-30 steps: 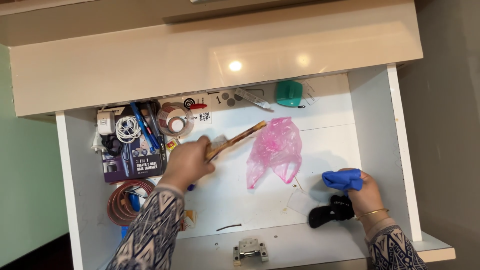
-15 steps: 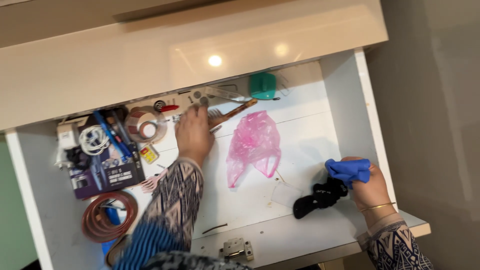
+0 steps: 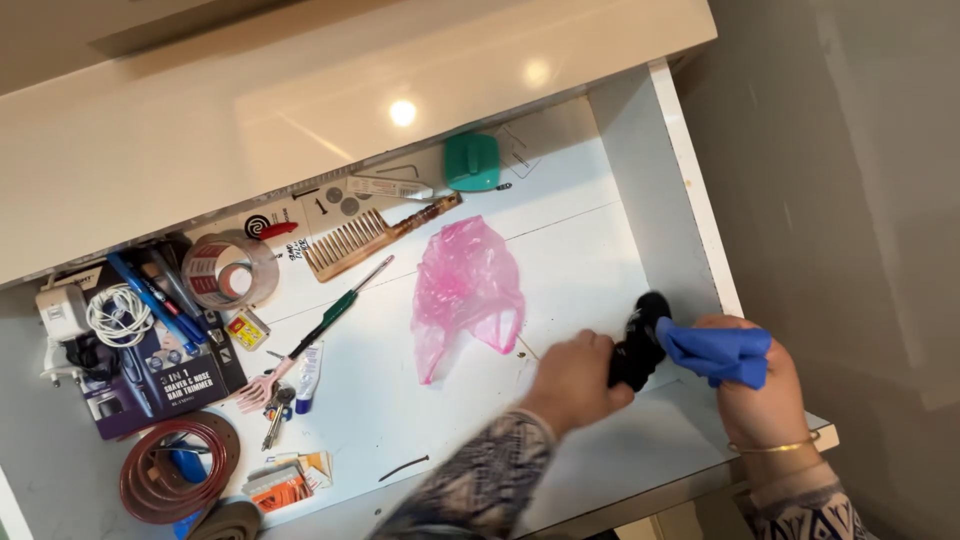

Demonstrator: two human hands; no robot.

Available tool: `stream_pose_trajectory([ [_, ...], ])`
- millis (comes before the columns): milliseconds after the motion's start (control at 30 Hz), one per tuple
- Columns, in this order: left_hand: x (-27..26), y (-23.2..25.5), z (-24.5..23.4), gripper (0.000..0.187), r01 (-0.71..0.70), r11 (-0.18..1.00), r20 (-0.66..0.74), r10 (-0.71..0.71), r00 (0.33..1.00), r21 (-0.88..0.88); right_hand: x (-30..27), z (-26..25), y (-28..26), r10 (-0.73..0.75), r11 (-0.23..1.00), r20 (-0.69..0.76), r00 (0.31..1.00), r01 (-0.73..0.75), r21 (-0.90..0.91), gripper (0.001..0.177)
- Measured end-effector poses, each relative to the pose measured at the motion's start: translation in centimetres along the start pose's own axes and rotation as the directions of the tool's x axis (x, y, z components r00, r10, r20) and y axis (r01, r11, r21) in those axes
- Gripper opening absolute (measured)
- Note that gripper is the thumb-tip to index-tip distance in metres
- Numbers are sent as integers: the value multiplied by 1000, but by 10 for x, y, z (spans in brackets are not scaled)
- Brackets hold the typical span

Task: Cleaning and organizing a vanity drawer.

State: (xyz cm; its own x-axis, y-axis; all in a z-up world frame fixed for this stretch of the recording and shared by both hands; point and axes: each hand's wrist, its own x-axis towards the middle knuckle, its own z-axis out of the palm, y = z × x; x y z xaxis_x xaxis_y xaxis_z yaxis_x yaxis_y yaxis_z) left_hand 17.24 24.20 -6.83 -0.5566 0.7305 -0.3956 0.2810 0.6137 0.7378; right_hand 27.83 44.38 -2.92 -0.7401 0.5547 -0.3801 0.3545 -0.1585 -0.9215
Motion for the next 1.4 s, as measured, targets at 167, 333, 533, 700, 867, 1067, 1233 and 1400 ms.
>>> stream_pose_trajectory([
  [167, -10, -26, -103, 33, 59, 997, -200, -48, 979, 52, -7, -2, 1, -36, 999, 23, 999, 36, 5, 33],
  [333, -18, -121, -140, 45, 238, 934, -486, -83, 870, 266, 23, 58, -51, -157, 901, 1, 988, 144, -410, 40],
  [533, -58, -178, -170, 42, 417, 890, -490, -284, 824, 184, 96, 131, -29, -346, 30, 416, 841, 453, -891, 21],
  [700, -94, -214, -181, 40, 450, 800, -640, -111, 760, 396, 94, 150, 24, -89, -35, 342, 936, 340, -940, 44],
  [867, -83, -175, -151, 52, 337, 796, -675, 118, 728, 502, 38, 172, 36, 0, 94, 421, 907, 419, -903, 51],
  [1067, -62, -86, -16, 23, -352, 927, 2, 355, 935, 130, 45, 134, 11, -147, 430, 283, 948, 319, -845, 32],
  [1233, -45, -59, 15, 46, -132, 878, -42, 170, 985, 460, 24, 100, -42, -413, 632, 233, 881, 461, -623, 43],
  [1400, -52, -64, -15, 16, 70, 985, 71, -81, 994, 156, 25, 81, -26, -275, 701, 157, 949, 309, -642, 28],
])
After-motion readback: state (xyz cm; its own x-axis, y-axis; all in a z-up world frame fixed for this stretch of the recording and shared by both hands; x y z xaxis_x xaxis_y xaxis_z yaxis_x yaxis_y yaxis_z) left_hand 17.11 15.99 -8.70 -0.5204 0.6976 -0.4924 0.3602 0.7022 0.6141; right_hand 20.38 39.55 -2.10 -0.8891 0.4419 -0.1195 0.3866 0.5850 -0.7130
